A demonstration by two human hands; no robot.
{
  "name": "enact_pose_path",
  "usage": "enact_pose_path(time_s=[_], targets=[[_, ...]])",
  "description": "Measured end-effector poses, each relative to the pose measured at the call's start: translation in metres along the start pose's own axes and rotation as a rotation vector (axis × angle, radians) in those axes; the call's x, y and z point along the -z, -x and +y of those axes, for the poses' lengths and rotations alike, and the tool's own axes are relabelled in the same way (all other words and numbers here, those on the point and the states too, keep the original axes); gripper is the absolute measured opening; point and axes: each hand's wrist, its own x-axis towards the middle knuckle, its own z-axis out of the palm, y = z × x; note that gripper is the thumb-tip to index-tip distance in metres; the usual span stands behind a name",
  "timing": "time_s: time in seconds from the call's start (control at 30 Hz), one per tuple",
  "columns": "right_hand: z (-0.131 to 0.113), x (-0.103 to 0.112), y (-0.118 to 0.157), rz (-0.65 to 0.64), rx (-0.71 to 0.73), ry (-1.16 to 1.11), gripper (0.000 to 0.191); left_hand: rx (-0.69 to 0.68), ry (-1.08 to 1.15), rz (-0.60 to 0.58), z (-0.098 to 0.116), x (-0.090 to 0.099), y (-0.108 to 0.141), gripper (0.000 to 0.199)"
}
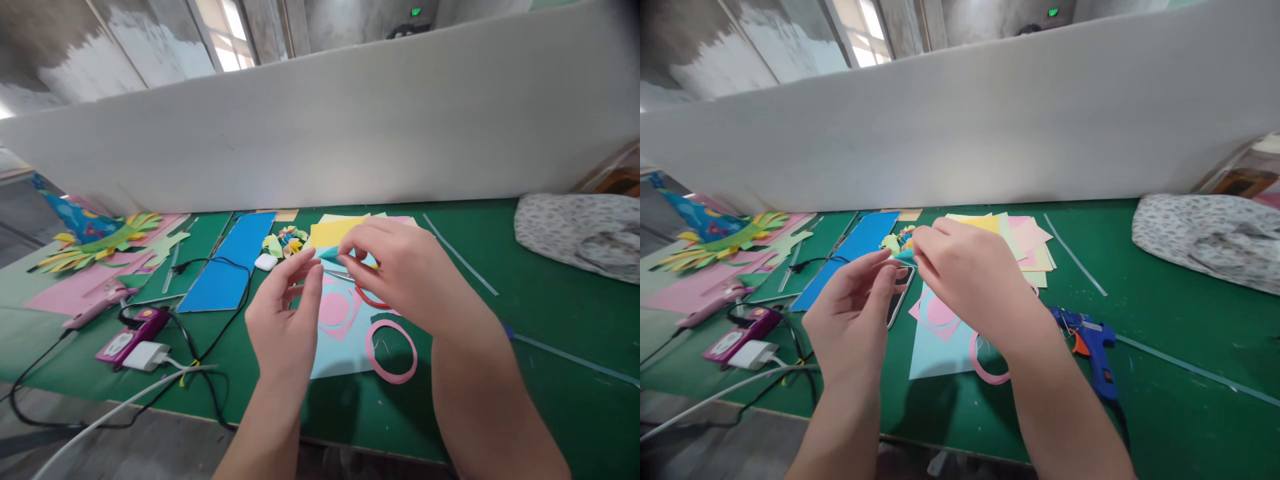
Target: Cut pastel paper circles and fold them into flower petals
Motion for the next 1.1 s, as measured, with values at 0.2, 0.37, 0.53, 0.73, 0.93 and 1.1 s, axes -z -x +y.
enact_pose_path(time_s=[0.2,0.37,0.53,0.73,0.93,1.1], targets=[[-0.002,-0.005,-0.003,0.096,-0.017,-0.144,0.013,0.129,0.272,-0.062,-0.002,-0.003,-0.004,0.024],[-0.004,-0.011,-0.006,0.111,-0.048,-0.183,0.01,0.313,0.557,-0.126,-0.008,-0.006,-0.008,0.02],[-0.007,-0.018,-0.007,0.13,-0.015,-0.126,0.015,0.341,0.559,-0.089,-0.007,-0.007,-0.01,0.024],[-0.011,-0.027,-0.007,0.14,0.075,-0.038,0.021,0.373,0.654,-0.055,-0.005,-0.006,-0.01,0.025],[-0.015,-0.026,-0.006,0.112,0.075,0.015,0.018,0.345,0.731,-0.049,-0.005,-0.007,-0.013,0.02],[-0.024,-0.021,-0.003,0.05,0.091,0.058,0.016,0.391,0.7,-0.006,-0.004,-0.007,-0.013,0.023]])
